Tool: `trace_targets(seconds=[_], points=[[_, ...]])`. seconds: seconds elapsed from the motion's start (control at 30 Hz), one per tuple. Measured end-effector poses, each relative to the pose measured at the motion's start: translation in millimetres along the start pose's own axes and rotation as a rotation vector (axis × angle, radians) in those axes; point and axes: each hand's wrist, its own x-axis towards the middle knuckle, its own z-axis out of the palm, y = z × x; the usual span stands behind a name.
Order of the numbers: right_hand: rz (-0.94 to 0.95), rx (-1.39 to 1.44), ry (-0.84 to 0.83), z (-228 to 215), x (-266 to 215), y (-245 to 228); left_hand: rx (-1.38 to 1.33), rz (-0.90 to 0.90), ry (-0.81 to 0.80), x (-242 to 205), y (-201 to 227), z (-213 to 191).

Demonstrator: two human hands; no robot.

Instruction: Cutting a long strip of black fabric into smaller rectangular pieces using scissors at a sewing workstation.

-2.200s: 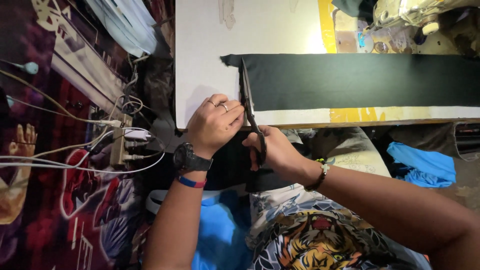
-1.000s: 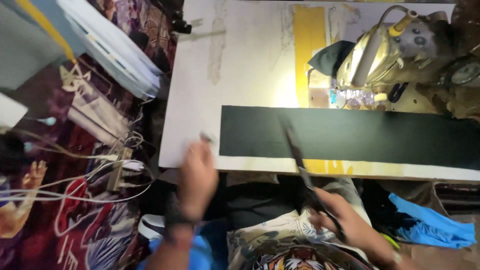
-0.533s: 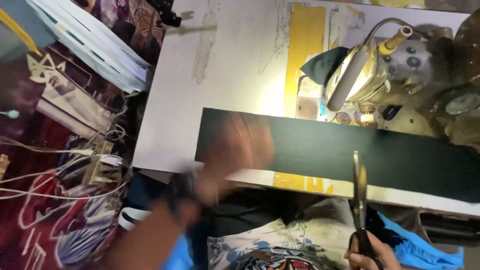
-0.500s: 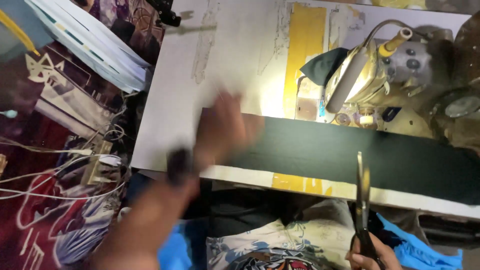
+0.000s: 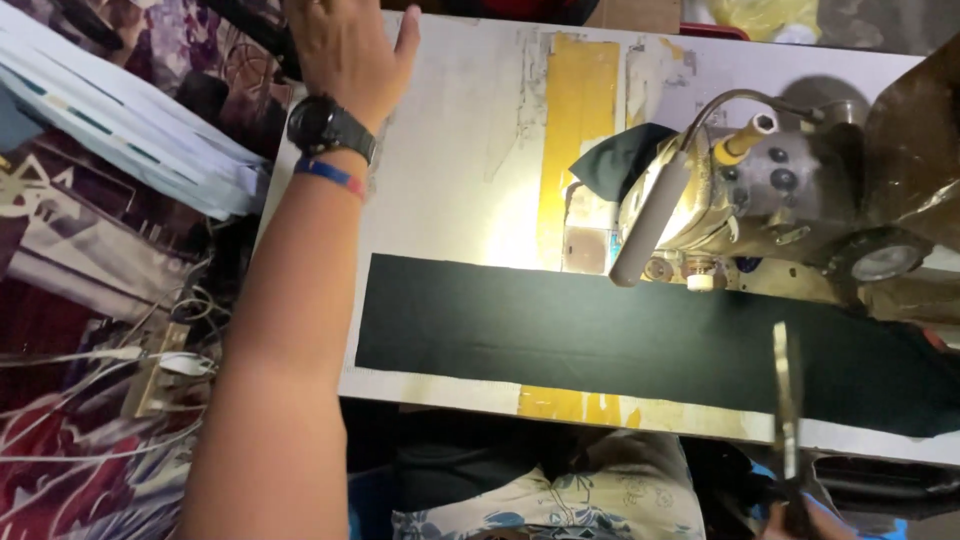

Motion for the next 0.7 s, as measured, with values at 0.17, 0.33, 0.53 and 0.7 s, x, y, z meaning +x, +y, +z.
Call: trace_targets(seconds=[0.17, 0.33, 0.53, 0.7], points=[[0.313, -0.926, 0.652, 172, -94, -240, -0.626, -0.319, 0.034, -47, -2, -64], [-0.035, -1.301, 0.504, 158, -31, -277, -0.745, -0.257, -0.139, -133, -19, -94], [-0.289, -1.583, 0.574, 198, 85, -326, -0.798, -0.443, -0.440, -201, -23, -120], [-0.315, -1.688, 0.652, 200, 120, -329, -0.745, -0.681, -0.652, -206, -17, -130]])
